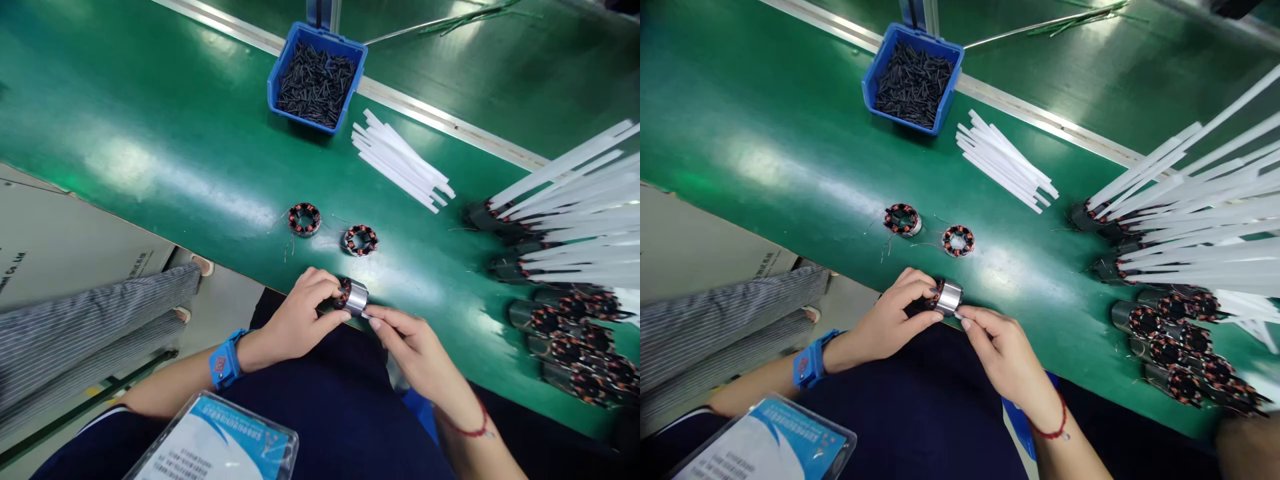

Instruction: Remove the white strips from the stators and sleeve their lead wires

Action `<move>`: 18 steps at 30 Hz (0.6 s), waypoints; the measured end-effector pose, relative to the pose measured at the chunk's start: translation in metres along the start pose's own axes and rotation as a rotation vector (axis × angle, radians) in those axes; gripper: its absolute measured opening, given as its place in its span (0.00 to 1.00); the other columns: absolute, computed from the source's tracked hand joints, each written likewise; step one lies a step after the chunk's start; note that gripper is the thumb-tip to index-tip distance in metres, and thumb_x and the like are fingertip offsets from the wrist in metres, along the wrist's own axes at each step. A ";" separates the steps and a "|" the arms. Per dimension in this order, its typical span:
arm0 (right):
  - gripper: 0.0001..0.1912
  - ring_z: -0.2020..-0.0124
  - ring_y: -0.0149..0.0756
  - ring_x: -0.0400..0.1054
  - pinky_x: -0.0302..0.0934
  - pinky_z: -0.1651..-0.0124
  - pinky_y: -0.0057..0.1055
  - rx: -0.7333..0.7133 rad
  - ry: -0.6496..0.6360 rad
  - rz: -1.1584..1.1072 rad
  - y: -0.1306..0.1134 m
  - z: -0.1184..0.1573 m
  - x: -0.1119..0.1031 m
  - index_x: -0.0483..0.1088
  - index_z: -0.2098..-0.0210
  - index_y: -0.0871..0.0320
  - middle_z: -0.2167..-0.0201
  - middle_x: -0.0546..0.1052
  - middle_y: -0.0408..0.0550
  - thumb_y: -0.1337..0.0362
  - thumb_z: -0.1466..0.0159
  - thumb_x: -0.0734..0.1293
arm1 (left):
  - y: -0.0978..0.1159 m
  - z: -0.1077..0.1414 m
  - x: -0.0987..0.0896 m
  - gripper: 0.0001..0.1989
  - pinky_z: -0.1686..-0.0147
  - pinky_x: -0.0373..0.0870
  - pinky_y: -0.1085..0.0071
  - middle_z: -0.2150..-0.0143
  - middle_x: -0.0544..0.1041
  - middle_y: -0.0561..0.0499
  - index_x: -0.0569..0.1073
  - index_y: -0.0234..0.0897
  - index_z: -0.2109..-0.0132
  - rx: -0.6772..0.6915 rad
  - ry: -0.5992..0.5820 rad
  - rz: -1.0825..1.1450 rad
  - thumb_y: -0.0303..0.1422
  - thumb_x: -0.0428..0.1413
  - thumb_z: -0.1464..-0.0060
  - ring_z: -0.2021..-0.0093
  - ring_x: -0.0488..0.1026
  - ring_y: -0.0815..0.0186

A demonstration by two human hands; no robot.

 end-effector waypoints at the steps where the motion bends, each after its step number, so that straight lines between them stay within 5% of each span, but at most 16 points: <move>1: 0.16 0.66 0.36 0.71 0.65 0.62 0.32 -0.025 -0.020 0.070 -0.003 -0.005 -0.008 0.73 0.51 0.52 0.65 0.78 0.46 0.57 0.34 0.60 | 0.000 0.000 0.000 0.03 0.58 0.63 0.67 0.62 0.70 0.50 0.67 0.36 0.64 0.017 0.006 0.010 0.29 0.56 0.45 0.59 0.63 0.64; 3: 0.17 0.64 0.38 0.71 0.65 0.60 0.33 -0.085 0.066 0.213 -0.010 -0.023 -0.032 0.72 0.50 0.53 0.62 0.77 0.48 0.56 0.35 0.61 | -0.002 -0.002 -0.001 0.03 0.56 0.63 0.66 0.61 0.70 0.49 0.67 0.36 0.63 0.057 0.040 0.030 0.28 0.55 0.44 0.56 0.63 0.63; 6: 0.17 0.63 0.40 0.70 0.63 0.57 0.37 -0.184 0.436 0.454 -0.026 -0.064 -0.076 0.71 0.51 0.58 0.61 0.76 0.52 0.58 0.36 0.62 | -0.002 -0.006 -0.002 0.03 0.52 0.62 0.65 0.57 0.70 0.47 0.66 0.36 0.62 0.105 0.081 0.030 0.27 0.54 0.43 0.52 0.63 0.62; 9: 0.16 0.56 0.46 0.67 0.61 0.53 0.39 -0.296 0.620 0.739 -0.046 -0.113 -0.095 0.70 0.52 0.62 0.57 0.74 0.57 0.65 0.38 0.62 | -0.002 -0.007 -0.002 0.04 0.51 0.62 0.65 0.54 0.69 0.46 0.65 0.35 0.60 0.101 0.083 0.009 0.26 0.54 0.44 0.51 0.62 0.62; 14: 0.14 0.59 0.51 0.67 0.59 0.61 0.40 -0.244 0.520 1.058 -0.059 -0.176 -0.092 0.71 0.59 0.67 0.60 0.72 0.63 0.69 0.38 0.58 | -0.004 0.004 -0.010 0.06 0.56 0.62 0.67 0.61 0.68 0.49 0.66 0.35 0.67 0.014 0.123 -0.070 0.31 0.53 0.42 0.58 0.63 0.64; 18: 0.12 0.60 0.52 0.67 0.58 0.62 0.40 -0.232 0.475 1.065 -0.063 -0.177 -0.091 0.72 0.66 0.67 0.63 0.73 0.63 0.71 0.40 0.58 | -0.007 0.011 -0.009 0.05 0.62 0.62 0.70 0.66 0.68 0.52 0.68 0.36 0.66 -0.053 0.036 -0.053 0.31 0.53 0.42 0.63 0.64 0.67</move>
Point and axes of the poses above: each hand's wrist, its own z-axis away from the middle knuckle, its own x-axis out of the palm, y = z × x, the point moved 5 cm from there along -z, towards the middle knuckle
